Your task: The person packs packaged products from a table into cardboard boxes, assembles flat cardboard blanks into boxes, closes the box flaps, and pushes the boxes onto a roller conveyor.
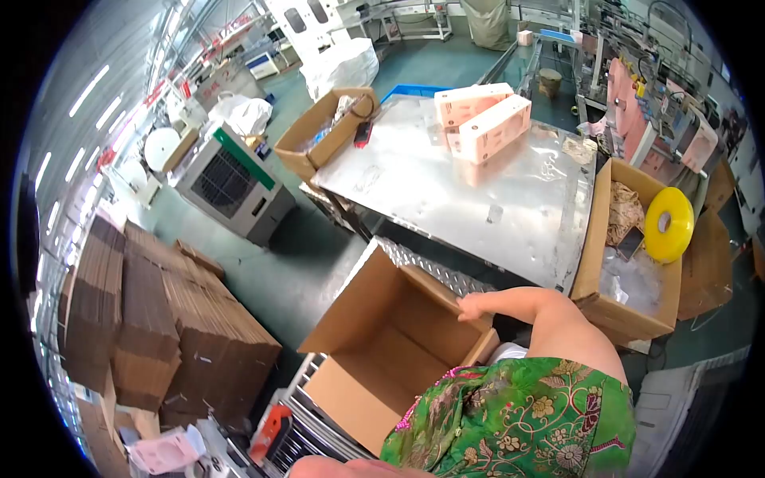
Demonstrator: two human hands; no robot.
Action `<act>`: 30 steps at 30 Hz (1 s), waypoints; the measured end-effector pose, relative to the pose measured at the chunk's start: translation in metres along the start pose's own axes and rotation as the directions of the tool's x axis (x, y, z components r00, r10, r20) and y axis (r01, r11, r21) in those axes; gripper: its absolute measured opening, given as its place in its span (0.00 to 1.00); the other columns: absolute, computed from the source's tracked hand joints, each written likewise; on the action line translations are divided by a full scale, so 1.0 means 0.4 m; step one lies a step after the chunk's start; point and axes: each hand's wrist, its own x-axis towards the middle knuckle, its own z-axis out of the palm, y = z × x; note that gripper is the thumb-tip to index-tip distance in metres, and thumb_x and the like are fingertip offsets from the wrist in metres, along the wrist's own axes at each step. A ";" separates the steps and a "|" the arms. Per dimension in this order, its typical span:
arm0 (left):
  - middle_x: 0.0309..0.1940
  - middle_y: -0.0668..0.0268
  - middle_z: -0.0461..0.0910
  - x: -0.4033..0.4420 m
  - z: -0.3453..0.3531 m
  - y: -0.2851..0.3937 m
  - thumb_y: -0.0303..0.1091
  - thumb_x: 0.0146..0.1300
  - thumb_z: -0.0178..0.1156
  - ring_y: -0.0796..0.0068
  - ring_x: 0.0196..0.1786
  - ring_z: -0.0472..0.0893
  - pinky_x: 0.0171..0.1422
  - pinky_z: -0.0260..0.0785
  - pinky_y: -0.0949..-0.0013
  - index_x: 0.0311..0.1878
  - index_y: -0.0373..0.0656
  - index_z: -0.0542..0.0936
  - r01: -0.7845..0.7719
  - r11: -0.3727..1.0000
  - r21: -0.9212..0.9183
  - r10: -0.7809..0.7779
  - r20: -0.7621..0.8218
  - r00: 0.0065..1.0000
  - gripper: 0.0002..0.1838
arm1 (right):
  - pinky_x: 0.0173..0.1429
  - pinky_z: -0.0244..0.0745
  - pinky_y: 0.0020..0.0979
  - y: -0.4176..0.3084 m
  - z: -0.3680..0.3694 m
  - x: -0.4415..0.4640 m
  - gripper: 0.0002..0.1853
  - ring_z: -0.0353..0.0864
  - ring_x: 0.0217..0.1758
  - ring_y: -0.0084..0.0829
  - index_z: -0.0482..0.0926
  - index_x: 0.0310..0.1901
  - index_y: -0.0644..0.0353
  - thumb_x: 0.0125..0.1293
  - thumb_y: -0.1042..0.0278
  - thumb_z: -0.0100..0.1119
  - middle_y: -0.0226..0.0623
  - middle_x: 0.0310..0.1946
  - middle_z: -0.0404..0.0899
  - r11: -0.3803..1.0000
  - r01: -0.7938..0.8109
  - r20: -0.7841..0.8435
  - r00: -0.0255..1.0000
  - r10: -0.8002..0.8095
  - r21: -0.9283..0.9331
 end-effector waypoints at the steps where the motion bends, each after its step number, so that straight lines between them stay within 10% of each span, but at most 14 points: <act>1: 0.37 0.59 0.78 0.034 -0.024 0.007 0.41 0.58 0.59 0.57 0.42 0.80 0.42 0.74 0.55 0.41 0.48 0.80 0.015 1.000 0.007 -0.015 -0.004 1.000 0.11 | 0.62 0.72 0.47 -0.003 -0.038 0.006 0.43 0.77 0.58 0.56 0.63 0.64 0.70 0.62 0.36 0.58 0.61 0.53 0.77 1.000 0.002 0.022 1.000 -0.001 -0.015; 2: 0.37 0.59 0.78 0.071 -0.047 0.014 0.41 0.59 0.59 0.57 0.42 0.80 0.42 0.74 0.55 0.41 0.48 0.80 0.025 1.000 0.008 -0.025 -0.009 1.000 0.11 | 0.66 0.69 0.46 0.015 -0.076 0.061 0.49 0.73 0.63 0.55 0.62 0.67 0.70 0.61 0.31 0.58 0.59 0.60 0.73 0.994 0.087 0.147 0.986 -0.078 -0.058; 5: 0.37 0.59 0.78 0.180 -0.116 0.048 0.41 0.59 0.60 0.56 0.42 0.80 0.42 0.74 0.55 0.43 0.47 0.80 0.062 0.998 0.013 -0.062 -0.032 0.998 0.12 | 0.68 0.67 0.46 0.114 -0.265 0.145 0.48 0.71 0.65 0.54 0.63 0.67 0.70 0.59 0.35 0.63 0.61 0.60 0.72 0.855 0.498 -0.267 0.812 -0.518 -0.144; 7: 0.38 0.58 0.78 0.263 -0.163 0.080 0.40 0.59 0.60 0.56 0.42 0.80 0.43 0.74 0.54 0.43 0.47 0.80 0.091 0.996 0.005 -0.090 -0.051 0.995 0.12 | 0.71 0.63 0.46 0.214 -0.497 0.160 0.43 0.66 0.67 0.53 0.64 0.67 0.65 0.54 0.52 0.71 0.55 0.64 0.68 0.845 0.464 -0.459 0.710 -0.534 -0.266; 10: 0.38 0.58 0.78 0.379 -0.229 0.124 0.40 0.60 0.60 0.55 0.42 0.80 0.43 0.74 0.54 0.45 0.47 0.80 0.122 0.992 -0.013 -0.123 -0.078 0.989 0.12 | 0.69 0.64 0.46 0.493 -0.801 0.178 0.37 0.67 0.66 0.49 0.67 0.65 0.60 0.49 0.69 0.64 0.52 0.61 0.70 0.788 0.126 -0.641 0.512 -0.572 -0.603; 11: 0.38 0.58 0.78 0.419 -0.249 0.137 0.40 0.60 0.61 0.55 0.42 0.80 0.43 0.74 0.54 0.45 0.47 0.80 0.134 0.991 -0.019 -0.135 -0.088 0.987 0.12 | 0.71 0.62 0.46 0.456 -0.914 0.056 0.34 0.65 0.68 0.46 0.68 0.66 0.55 0.54 0.67 0.61 0.46 0.64 0.69 0.882 -0.175 -0.695 0.688 -0.209 -0.438; 16: 0.39 0.58 0.79 0.581 -0.338 0.199 0.39 0.61 0.61 0.54 0.42 0.80 0.43 0.73 0.53 0.47 0.46 0.81 0.132 0.989 -0.070 -0.140 -0.134 0.981 0.13 | 0.70 0.57 0.54 0.822 -1.068 0.113 0.43 0.63 0.71 0.37 0.67 0.67 0.51 0.45 0.59 0.73 0.33 0.67 0.67 0.645 -0.589 -0.770 0.638 0.000 -0.487; 22: 0.40 0.58 0.79 0.785 -0.539 0.278 0.38 0.61 0.62 0.53 0.42 0.80 0.44 0.73 0.53 0.49 0.46 0.81 -0.108 0.993 -0.046 0.099 -0.171 0.980 0.14 | 0.45 0.76 0.43 0.714 -1.075 0.244 0.25 0.82 0.44 0.43 0.83 0.35 0.53 0.32 0.54 0.79 0.38 0.41 0.83 0.865 0.294 -0.298 0.852 -0.430 -0.407; 25: 0.57 0.47 0.74 1.041 -0.637 0.372 0.44 0.59 0.68 0.45 0.58 0.74 0.56 0.71 0.49 0.59 0.40 0.75 -0.230 0.965 0.127 0.253 -0.207 0.945 0.28 | 0.63 0.69 0.44 0.497 -1.033 0.180 0.45 0.73 0.62 0.47 0.74 0.61 0.55 0.41 0.41 0.76 0.46 0.57 0.76 0.723 0.626 -0.067 0.741 -0.668 -0.292; 28: 0.71 0.34 0.55 1.262 -0.640 0.507 0.62 0.56 0.66 0.35 0.70 0.61 0.67 0.62 0.41 0.72 0.38 0.61 -0.276 0.911 0.306 0.331 -0.144 0.933 0.49 | 0.68 0.64 0.47 0.561 -1.153 0.282 0.53 0.66 0.69 0.49 0.63 0.69 0.60 0.45 0.37 0.74 0.50 0.64 0.69 0.787 0.615 -0.384 0.718 -0.581 -0.042; 30: 0.71 0.28 0.49 1.356 -0.560 0.550 0.59 0.55 0.67 0.29 0.64 0.66 0.63 0.63 0.38 0.75 0.41 0.54 -0.232 0.924 0.304 0.264 -0.070 0.962 0.52 | 0.64 0.67 0.47 0.731 -1.268 0.402 0.52 0.69 0.66 0.48 0.70 0.60 0.66 0.36 0.40 0.80 0.54 0.60 0.71 0.927 0.140 -0.717 0.598 -0.359 -0.347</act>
